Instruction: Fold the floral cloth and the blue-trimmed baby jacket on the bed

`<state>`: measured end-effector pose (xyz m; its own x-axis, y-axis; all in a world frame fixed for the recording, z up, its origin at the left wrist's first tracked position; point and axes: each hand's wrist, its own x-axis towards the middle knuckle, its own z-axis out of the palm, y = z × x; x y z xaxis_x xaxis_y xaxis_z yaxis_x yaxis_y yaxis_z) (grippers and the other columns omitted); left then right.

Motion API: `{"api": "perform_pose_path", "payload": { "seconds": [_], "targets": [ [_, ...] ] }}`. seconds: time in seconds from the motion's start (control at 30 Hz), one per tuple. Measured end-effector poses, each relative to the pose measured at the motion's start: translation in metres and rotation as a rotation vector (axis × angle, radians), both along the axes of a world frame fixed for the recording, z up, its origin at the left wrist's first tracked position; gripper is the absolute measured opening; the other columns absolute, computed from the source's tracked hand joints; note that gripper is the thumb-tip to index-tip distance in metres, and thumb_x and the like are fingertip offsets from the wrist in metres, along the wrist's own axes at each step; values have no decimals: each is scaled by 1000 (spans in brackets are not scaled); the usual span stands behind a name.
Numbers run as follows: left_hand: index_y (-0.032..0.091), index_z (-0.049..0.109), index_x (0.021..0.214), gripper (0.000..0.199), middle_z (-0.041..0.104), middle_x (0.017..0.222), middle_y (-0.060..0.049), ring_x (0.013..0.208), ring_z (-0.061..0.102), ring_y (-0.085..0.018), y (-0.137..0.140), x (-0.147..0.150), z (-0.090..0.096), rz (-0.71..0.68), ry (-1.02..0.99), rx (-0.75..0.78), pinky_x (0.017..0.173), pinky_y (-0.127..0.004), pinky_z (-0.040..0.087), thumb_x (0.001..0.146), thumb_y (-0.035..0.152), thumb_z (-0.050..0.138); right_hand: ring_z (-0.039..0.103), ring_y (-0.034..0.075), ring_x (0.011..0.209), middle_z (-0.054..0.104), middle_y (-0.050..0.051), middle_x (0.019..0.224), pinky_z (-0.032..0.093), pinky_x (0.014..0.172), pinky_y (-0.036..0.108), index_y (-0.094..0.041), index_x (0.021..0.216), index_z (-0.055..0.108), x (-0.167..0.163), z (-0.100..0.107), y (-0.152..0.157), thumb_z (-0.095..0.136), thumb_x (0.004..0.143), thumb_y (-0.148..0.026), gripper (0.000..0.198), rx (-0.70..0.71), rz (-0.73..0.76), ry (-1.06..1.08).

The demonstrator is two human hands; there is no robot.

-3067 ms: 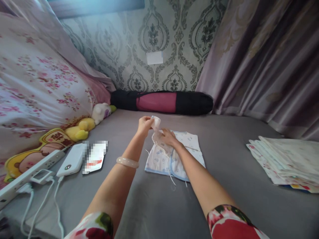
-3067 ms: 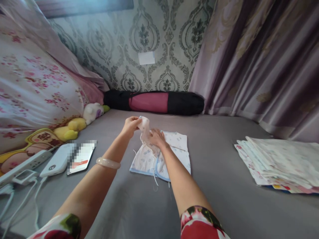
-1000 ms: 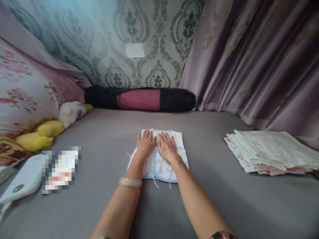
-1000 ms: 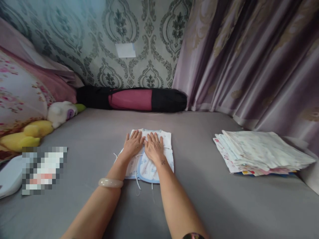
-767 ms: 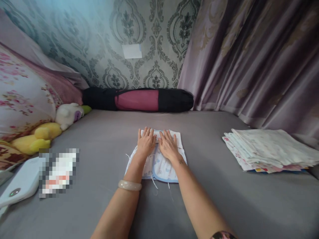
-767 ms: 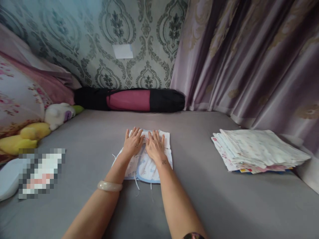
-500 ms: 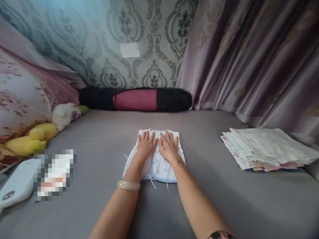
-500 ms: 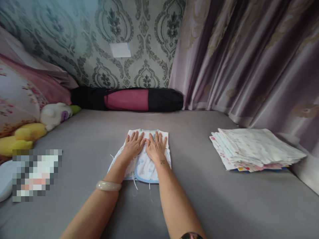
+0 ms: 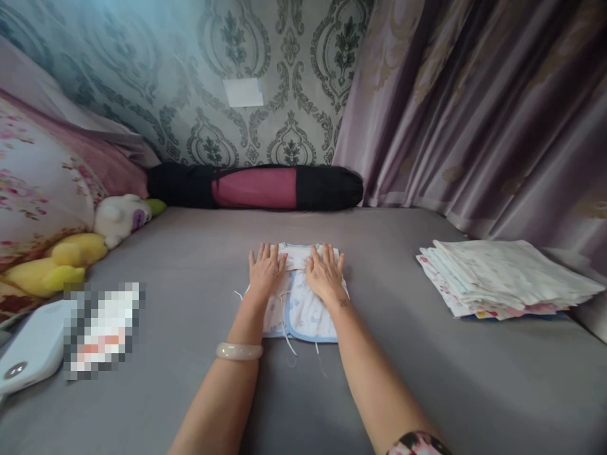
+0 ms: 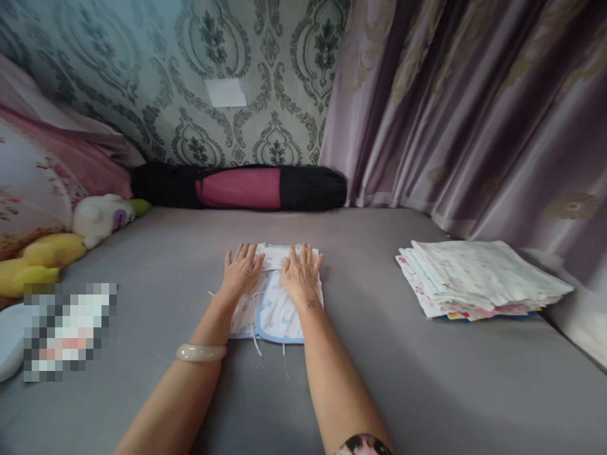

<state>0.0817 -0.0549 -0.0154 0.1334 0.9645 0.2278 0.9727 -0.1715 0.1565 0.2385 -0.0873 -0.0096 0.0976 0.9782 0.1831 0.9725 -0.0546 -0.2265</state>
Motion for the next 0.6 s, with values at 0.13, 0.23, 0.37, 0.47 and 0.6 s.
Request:
{"api": "perform_pose_path", "payload": {
  "seconds": [0.13, 0.23, 0.37, 0.47, 0.6],
  "targets": [
    [13, 40, 143, 59, 34, 151, -20, 140, 30, -32, -2, -2, -6, -6, 61, -55, 111, -56, 23, 98, 46, 21, 19, 30, 142, 29, 15, 153, 14, 112, 55, -19, 146, 37, 5, -4, 0, 23, 100, -40, 52, -47, -35, -46],
    [13, 39, 143, 58, 32, 151, -22, 141, 28, -33, -4, 0, -8, -12, 84, -55, 110, -56, 24, 98, 45, 21, 19, 29, 142, 30, 14, 153, 18, 111, 54, -19, 146, 36, 6, -7, 0, 20, 100, -40, 53, -78, -34, -72],
    [13, 36, 145, 60, 27, 154, -20, 143, 23, -31, -2, -3, 0, -22, 32, -144, 111, -54, 23, 98, 46, 19, 16, 29, 143, 26, 15, 154, 18, 111, 54, -18, 147, 33, 7, -2, 2, 17, 100, -40, 54, -128, -29, -68],
    [13, 28, 148, 63, 21, 156, -19, 145, 16, -29, -2, -12, 10, -53, -21, -254, 113, -54, 20, 97, 49, 17, 13, 29, 144, 20, 15, 156, 14, 113, 55, -17, 149, 29, 12, 7, -1, 18, 100, -42, 56, -198, 35, -24],
    [13, 24, 149, 65, 16, 158, -16, 146, 10, -28, -21, -27, 22, -165, -4, -234, 115, -55, 14, 97, 51, 16, 5, 26, 146, 12, 12, 158, 5, 115, 54, -17, 151, 25, 17, 19, -22, 18, 100, -42, 57, -176, 221, -18]
  ]
}}
